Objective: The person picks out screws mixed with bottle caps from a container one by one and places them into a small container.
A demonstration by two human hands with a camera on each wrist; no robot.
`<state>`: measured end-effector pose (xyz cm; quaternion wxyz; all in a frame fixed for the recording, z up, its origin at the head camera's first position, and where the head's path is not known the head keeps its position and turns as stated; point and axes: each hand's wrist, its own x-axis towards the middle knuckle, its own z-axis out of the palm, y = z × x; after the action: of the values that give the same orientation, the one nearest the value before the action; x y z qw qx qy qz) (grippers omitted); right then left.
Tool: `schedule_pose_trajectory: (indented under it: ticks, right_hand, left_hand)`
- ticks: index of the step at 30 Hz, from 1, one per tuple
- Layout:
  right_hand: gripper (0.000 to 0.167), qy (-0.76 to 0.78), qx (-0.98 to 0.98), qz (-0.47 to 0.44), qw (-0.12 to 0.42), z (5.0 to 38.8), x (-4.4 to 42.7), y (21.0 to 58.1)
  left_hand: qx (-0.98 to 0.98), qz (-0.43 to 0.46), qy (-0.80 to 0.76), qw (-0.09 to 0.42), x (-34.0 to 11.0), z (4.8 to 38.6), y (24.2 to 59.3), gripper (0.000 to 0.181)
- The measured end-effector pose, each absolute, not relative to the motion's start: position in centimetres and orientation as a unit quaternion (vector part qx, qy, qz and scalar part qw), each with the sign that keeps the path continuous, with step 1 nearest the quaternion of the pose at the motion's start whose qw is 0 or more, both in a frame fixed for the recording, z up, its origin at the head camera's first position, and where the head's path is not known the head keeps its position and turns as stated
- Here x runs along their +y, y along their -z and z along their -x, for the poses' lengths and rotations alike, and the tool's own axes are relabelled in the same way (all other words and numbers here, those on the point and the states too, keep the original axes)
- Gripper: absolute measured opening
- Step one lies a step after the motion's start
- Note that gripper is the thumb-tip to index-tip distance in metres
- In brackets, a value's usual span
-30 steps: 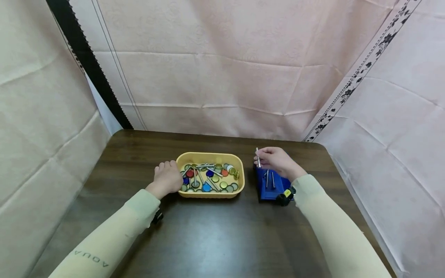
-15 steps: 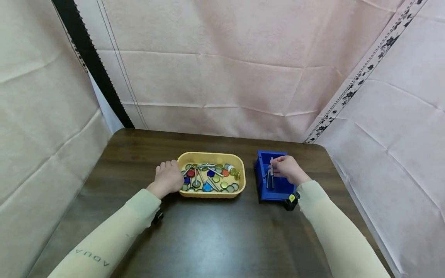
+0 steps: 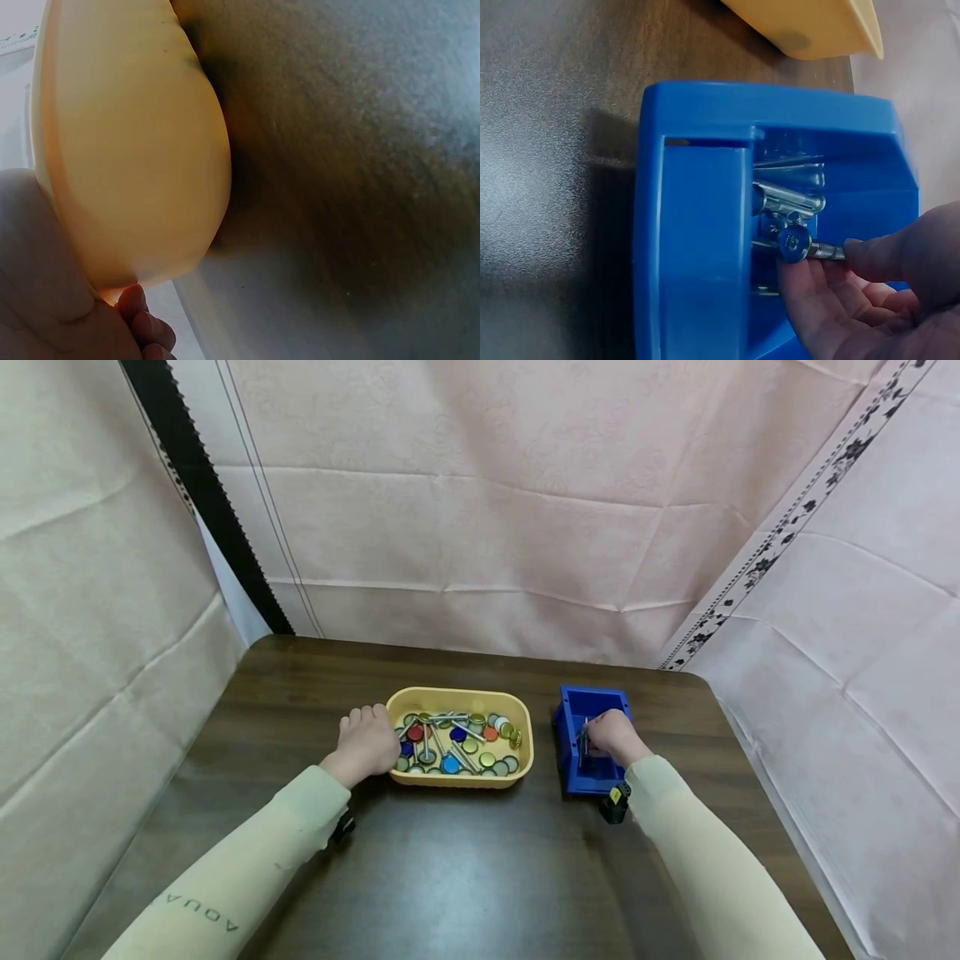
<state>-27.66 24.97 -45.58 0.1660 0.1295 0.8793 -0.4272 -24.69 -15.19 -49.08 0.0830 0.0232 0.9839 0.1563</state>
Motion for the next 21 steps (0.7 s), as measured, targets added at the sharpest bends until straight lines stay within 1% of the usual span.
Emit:
schedule_pose_trajectory:
  ticks: [2, 8, 13, 16, 21]
  right_hand:
    - [0.032, 0.431, 0.876, -0.137, 0.166, 27.6, 25.0, 45.7]
    - [0.041, 0.415, 0.882, -0.141, 0.174, 27.6, 25.0, 46.1]
    - [0.042, 0.405, 0.886, -0.14, 0.179, 27.7, 25.1, 46.4]
    - [0.042, 0.402, 0.889, -0.136, 0.173, 27.5, 25.1, 46.3]
    - [0.035, 0.436, 0.877, -0.121, 0.16, 27.0, 24.9, 45.2]
  left_hand:
    - [0.984, -0.025, -0.156, 0.083, -15.1, 24.7, 49.0, 0.023]
    - [0.984, -0.025, -0.157, 0.08, -15.1, 24.6, 48.9, 0.023]
    - [0.984, -0.025, -0.155, 0.083, -15.2, 24.6, 48.8, 0.024]
    - [0.985, -0.026, -0.152, 0.081, -15.2, 24.5, 48.7, 0.024]
    - [0.985, -0.03, -0.152, 0.081, -15.2, 24.5, 48.6, 0.024]
